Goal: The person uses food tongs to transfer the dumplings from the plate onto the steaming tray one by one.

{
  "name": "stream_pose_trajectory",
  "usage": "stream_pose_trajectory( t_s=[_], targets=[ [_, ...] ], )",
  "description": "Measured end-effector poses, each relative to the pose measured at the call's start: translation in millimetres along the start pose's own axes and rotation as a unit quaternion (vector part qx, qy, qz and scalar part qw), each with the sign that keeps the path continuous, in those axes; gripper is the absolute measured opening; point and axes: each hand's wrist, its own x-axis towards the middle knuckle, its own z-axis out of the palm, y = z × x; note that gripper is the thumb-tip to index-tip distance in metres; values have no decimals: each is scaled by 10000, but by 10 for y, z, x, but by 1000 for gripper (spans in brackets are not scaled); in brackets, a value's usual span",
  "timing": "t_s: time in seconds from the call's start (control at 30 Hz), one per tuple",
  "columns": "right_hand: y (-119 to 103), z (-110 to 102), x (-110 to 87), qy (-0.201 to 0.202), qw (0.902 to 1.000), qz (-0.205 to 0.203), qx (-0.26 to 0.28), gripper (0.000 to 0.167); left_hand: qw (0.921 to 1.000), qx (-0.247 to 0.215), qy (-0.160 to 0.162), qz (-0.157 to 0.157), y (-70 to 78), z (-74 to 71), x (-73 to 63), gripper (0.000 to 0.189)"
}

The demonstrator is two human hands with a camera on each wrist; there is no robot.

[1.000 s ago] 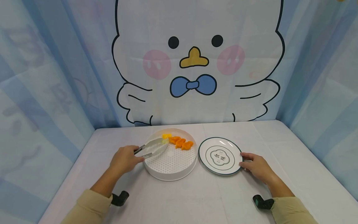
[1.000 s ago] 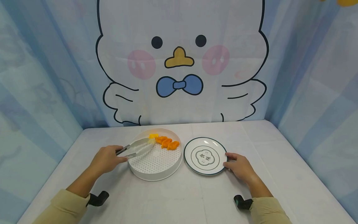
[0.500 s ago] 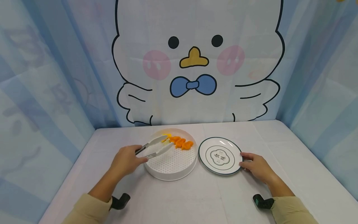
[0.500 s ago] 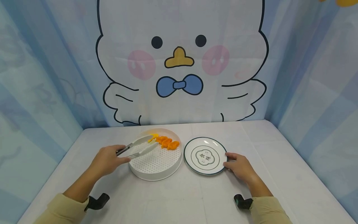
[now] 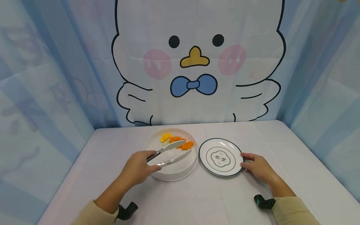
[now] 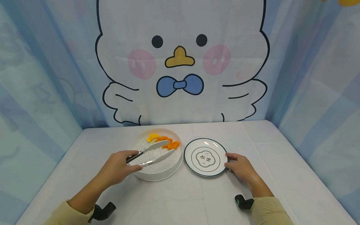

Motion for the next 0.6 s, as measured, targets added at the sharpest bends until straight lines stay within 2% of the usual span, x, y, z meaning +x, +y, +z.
stream_pose_trajectory(
  t_s=[0.13,0.37,0.6],
  targets=[
    [-3,1,-1,-8,10000,31,47,57,9997,-226,-126,5,57,105,-7,61],
    [-5,-2,-2,0,10000,47,48,57,9972,-611,-39,436,136,246,-39,57],
    [6,1,4,2,10000,21,51,57,9937,-927,-274,568,236,381,-34,57]
  ],
)
